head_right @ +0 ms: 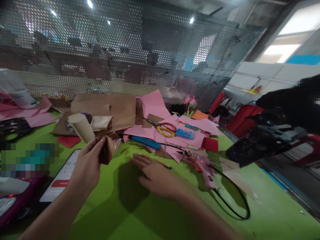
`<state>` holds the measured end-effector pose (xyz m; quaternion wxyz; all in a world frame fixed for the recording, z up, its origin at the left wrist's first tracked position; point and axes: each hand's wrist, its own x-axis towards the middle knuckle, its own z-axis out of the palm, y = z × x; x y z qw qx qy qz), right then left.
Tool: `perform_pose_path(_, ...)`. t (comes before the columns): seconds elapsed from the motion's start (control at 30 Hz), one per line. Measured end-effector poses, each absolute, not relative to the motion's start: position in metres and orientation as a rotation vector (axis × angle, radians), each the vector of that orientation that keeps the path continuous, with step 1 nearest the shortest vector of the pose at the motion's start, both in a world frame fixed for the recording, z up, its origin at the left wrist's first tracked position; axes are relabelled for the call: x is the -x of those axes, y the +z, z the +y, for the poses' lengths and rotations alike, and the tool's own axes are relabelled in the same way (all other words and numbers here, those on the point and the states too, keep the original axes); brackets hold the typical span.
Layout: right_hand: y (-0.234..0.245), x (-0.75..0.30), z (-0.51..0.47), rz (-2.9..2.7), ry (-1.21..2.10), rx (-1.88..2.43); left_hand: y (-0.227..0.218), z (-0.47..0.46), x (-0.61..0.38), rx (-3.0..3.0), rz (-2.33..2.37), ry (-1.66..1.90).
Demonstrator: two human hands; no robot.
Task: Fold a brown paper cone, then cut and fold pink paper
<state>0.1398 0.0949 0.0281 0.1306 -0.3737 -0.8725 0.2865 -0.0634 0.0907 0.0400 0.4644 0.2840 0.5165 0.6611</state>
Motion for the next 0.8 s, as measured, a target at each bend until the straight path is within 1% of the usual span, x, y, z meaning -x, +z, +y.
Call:
perform_pose_path(0.13,0.037,-0.150,0.081,-2.665,0.891,1.083,0.033,0.093,0.062,-0.660,1.221,1.602)
perform_pose_path(0.27,0.066,-0.179,0.050,-2.743,0.984,1.195,0.013,0.099,0.058,-0.637,1.109,1.567)
perform_pose_path(0.3,0.075,-0.186,0.043,-2.767,1.080,1.186,0.010,0.100,0.057,-0.636,1.098,1.538)
perform_pose_path(0.37,0.089,-0.195,0.034,-2.736,1.237,1.201,0.005,0.100,0.055,-0.618,1.068,1.496)
perform_pose_path(0.4,0.093,-0.196,0.034,-2.659,1.257,1.249,0.004,0.099,0.053,-0.611,1.043,1.481)
perform_pose_path(0.43,0.095,-0.196,0.036,-2.544,1.211,1.309,0.004,0.097,0.051,-0.606,1.008,1.470)
perform_pose_path(0.57,0.077,-0.178,0.064,-2.061,0.993,1.380,0.004,0.089,0.043,-0.661,0.878,1.380)
perform_pose_path(0.67,0.054,-0.157,0.086,-1.787,1.061,1.271,0.005,0.085,0.039,-0.751,0.857,1.332)
perform_pose_path(0.8,0.031,-0.138,0.095,-1.600,1.215,1.188,0.004,0.084,0.040,-0.818,0.824,1.270)
